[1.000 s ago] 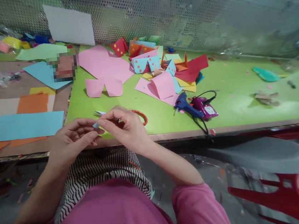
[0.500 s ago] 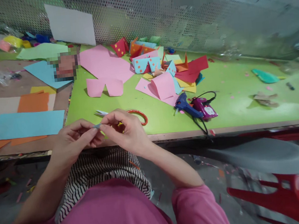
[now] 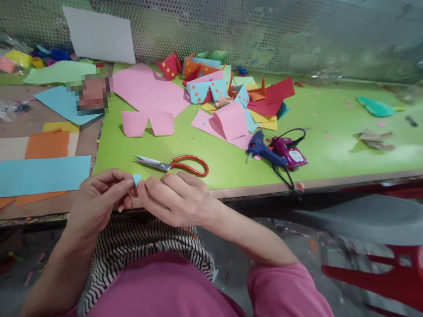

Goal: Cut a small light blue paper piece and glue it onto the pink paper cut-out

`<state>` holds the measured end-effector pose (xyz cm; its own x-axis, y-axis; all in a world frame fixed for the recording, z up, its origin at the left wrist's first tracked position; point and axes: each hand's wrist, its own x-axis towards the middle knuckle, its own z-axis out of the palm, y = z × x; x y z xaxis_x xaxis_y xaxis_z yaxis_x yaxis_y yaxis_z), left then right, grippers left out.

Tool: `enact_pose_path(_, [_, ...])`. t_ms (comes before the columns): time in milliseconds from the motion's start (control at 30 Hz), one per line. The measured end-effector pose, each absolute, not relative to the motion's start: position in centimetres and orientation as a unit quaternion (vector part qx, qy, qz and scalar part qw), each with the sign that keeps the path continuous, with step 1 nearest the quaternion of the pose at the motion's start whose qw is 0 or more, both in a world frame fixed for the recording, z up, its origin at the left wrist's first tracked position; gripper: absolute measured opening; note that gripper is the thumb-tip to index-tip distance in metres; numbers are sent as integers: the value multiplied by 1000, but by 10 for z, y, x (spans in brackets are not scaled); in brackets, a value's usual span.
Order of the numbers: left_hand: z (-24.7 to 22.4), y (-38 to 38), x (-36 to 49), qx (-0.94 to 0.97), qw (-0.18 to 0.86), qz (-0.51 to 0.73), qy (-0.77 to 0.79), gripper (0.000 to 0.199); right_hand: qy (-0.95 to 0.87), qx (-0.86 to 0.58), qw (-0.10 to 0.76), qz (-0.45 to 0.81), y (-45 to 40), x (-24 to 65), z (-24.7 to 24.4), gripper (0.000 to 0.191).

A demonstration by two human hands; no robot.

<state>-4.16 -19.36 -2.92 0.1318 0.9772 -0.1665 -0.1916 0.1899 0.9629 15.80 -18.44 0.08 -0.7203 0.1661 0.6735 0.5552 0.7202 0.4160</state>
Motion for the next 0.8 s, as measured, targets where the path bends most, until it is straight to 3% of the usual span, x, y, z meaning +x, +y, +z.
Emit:
enact_pose_path(233, [-32,-191,-42,443,629,441,462,18,-879,-183,301,-322,-182,160,-1,10])
enact_pose_path(367, [-33,-190,-41,452,637,427,456,23,-891,-168,301,-295,-180,163,-2,17])
enact_pose_path(633, [-29,-191,-44,440,679,392,437,27,-933,-201,300,-18,-176,170,-4,24])
enact_pose_path(800, [-27,-191,-44,422,697,387,432,26,-928,-147,326,-101,-174,168,-6,18])
